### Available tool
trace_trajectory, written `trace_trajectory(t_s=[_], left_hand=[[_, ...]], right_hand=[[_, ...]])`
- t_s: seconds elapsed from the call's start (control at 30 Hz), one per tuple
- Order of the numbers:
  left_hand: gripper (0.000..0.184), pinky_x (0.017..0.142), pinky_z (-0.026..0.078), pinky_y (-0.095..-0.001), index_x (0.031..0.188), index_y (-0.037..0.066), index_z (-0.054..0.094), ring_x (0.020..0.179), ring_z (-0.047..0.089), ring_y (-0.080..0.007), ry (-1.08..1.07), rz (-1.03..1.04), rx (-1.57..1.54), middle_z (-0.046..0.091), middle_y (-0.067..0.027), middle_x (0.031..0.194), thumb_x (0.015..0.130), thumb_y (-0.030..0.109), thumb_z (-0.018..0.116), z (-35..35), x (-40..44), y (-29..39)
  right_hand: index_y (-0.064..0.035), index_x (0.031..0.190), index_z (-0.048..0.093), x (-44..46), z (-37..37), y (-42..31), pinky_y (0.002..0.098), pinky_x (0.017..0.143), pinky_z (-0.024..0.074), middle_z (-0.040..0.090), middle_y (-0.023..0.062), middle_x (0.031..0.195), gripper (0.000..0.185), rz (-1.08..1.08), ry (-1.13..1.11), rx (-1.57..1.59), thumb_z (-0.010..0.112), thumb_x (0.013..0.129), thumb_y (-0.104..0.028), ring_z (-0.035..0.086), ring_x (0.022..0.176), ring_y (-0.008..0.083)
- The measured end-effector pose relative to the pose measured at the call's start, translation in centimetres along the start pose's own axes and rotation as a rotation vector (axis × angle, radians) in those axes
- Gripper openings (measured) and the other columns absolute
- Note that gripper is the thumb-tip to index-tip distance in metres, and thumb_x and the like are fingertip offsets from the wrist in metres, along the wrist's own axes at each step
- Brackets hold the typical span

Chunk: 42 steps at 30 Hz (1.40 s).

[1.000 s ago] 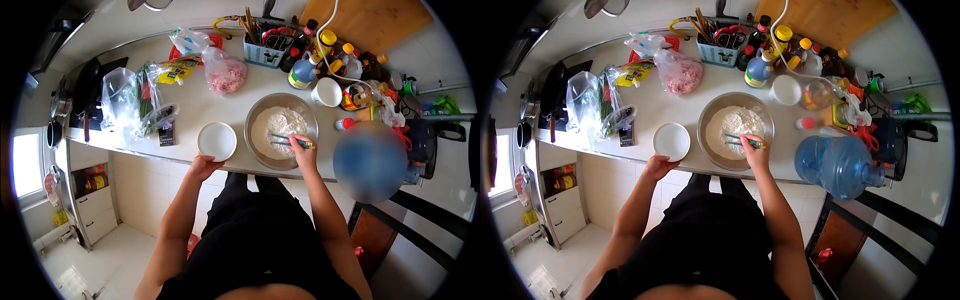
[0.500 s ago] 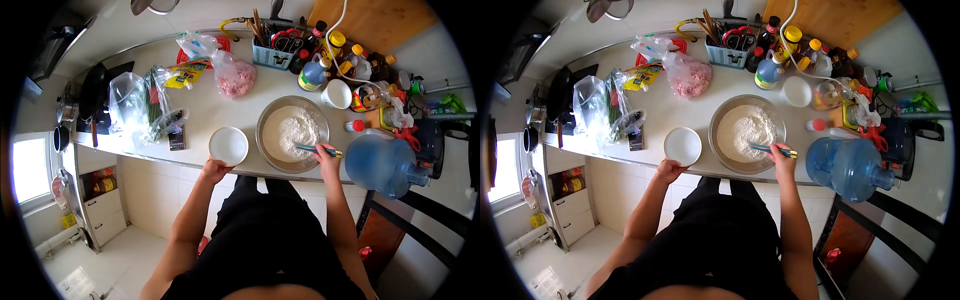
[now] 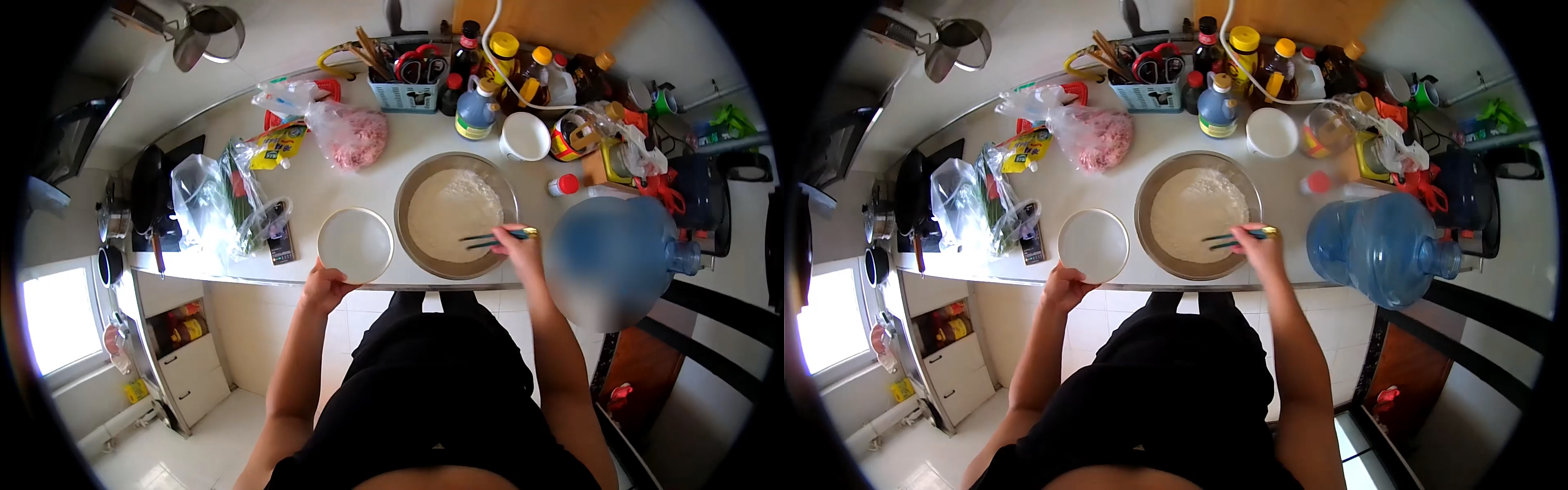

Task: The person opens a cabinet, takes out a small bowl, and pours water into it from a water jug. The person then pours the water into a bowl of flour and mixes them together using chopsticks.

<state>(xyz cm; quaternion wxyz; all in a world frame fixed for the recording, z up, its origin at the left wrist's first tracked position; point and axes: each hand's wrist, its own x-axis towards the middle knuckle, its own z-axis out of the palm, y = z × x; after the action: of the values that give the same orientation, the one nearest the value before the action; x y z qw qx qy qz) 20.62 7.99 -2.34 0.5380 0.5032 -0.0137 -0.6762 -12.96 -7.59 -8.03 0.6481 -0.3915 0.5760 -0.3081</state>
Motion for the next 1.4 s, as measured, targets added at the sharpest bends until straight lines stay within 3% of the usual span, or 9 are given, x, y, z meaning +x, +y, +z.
trace_trajectory(t_s=[0.23, 0.33, 0.4, 0.53, 0.73, 0.93, 1.13, 1.2, 1.4], left_hand=[[0.059, 0.07, 0.054, -0.0373, 0.121, 0.001, 0.042, 0.083, 0.059, -0.0261, -0.329, -0.092, 0.044, 0.055, -0.0122, 0.098, 0.062, -0.003, 0.048, 3.6, 1.4, 1.1], [0.058, 0.063, 0.052, -0.0317, 0.119, 0.002, 0.043, 0.075, 0.055, -0.0209, -0.109, -0.09, 0.143, 0.053, -0.0102, 0.096, 0.062, -0.001, 0.051, 7.8, 1.8, 0.8], [0.058, 0.06, 0.051, -0.0294, 0.119, 0.003, 0.043, 0.073, 0.054, -0.0194, -0.073, -0.101, 0.246, 0.053, -0.0093, 0.095, 0.062, 0.0, 0.052, 9.3, 2.7, 0.4], [0.059, 0.065, 0.055, -0.0333, 0.121, 0.003, 0.043, 0.082, 0.059, -0.0233, -0.219, -0.175, 0.258, 0.055, -0.0107, 0.1, 0.063, -0.001, 0.052, 9.3, 5.9, -0.6], [0.064, 0.065, 0.06, -0.0353, 0.126, 0.007, 0.039, 0.084, 0.064, -0.0283, -0.158, -0.179, 0.41, 0.056, -0.0126, 0.105, 0.063, -0.003, 0.051, 12.4, 7.6, -1.0], [0.073, 0.059, 0.059, -0.0358, 0.13, 0.01, 0.033, 0.079, 0.064, -0.03, -0.112, -0.214, 0.486, 0.054, -0.015, 0.106, 0.06, -0.009, 0.046, 13.4, 9.7, -1.6], [0.063, 0.067, 0.059, -0.0386, 0.125, 0.005, 0.038, 0.086, 0.063, -0.035, -0.177, -0.206, 0.38, 0.055, -0.0161, 0.107, 0.063, -0.004, 0.048, 12.2, 10.6, -1.8], [0.061, 0.068, 0.058, -0.0378, 0.123, 0.003, 0.04, 0.091, 0.062, -0.0349, -0.147, -0.144, 0.409, 0.055, -0.0155, 0.107, 0.063, -0.003, 0.049, 12.2, 10.1, -1.5], [0.058, 0.073, 0.057, -0.0381, 0.121, 0.003, 0.044, 0.098, 0.06, -0.0311, -0.069, -0.112, 0.415, 0.056, -0.0133, 0.107, 0.063, -0.001, 0.051, 11.6, 7.7, -0.8]], right_hand=[[0.0043, 0.088, 0.064, 4.6, 0.7, -0.9, 0.0244, 0.051, 0.0521, 0.063, 0.0082, 0.073, 0.016, -0.22, 0.133, 0.154, 0.065, 0.083, -0.01, 0.06, 0.058, 0.0123], [0.0015, 0.088, 0.066, 3.5, -2.8, -1.6, 0.023, 0.047, 0.0487, 0.063, 0.0047, 0.07, 0.016, -0.343, 0.144, -0.055, 0.064, 0.083, -0.014, 0.058, 0.055, 0.0094], [0.0008, 0.085, 0.066, 2.7, -3.9, -0.6, 0.0232, 0.045, 0.0481, 0.063, 0.0043, 0.068, 0.016, -0.141, 0.028, -0.159, 0.067, 0.081, -0.015, 0.057, 0.052, 0.0092], [0.002, 0.08, 0.067, 2.6, 1.4, -0.6, 0.0241, 0.043, 0.0465, 0.063, 0.0057, 0.062, 0.012, -0.15, -0.094, -0.062, 0.069, 0.078, -0.01, 0.057, 0.047, 0.0101], [0.0037, 0.08, 0.066, 4.8, -2.4, -1.0, 0.0229, 0.043, 0.0465, 0.062, 0.0052, 0.061, 0.015, -0.359, 0.227, 0.068, 0.066, 0.08, -0.011, 0.057, 0.049, 0.0098], [0.0035, 0.08, 0.066, 0.9, -3.3, 0.0, 0.0238, 0.042, 0.0459, 0.062, 0.0071, 0.061, 0.015, -0.127, 0.044, 0.069, 0.068, 0.079, -0.011, 0.057, 0.046, 0.0107], [0.0023, 0.08, 0.066, 3.4, -2.7, 0.4, 0.0247, 0.046, 0.0472, 0.064, 0.009, 0.063, 0.016, -0.353, 0.258, 0.281, 0.07, 0.077, -0.013, 0.06, 0.05, 0.0129], [0.0005, 0.079, 0.066, 3.5, -3.5, -0.1, 0.0286, 0.052, 0.0493, 0.065, 0.0122, 0.067, 0.014, -0.71, 0.443, -0.127, 0.071, 0.075, -0.012, 0.063, 0.055, 0.0187], [-0.0035, 0.075, 0.068, 1.3, -2.5, -0.2, 0.0326, 0.061, 0.0502, 0.065, 0.0132, 0.069, 0.014, -0.283, 0.016, -0.223, 0.072, 0.072, -0.016, 0.065, 0.066, 0.0265]])
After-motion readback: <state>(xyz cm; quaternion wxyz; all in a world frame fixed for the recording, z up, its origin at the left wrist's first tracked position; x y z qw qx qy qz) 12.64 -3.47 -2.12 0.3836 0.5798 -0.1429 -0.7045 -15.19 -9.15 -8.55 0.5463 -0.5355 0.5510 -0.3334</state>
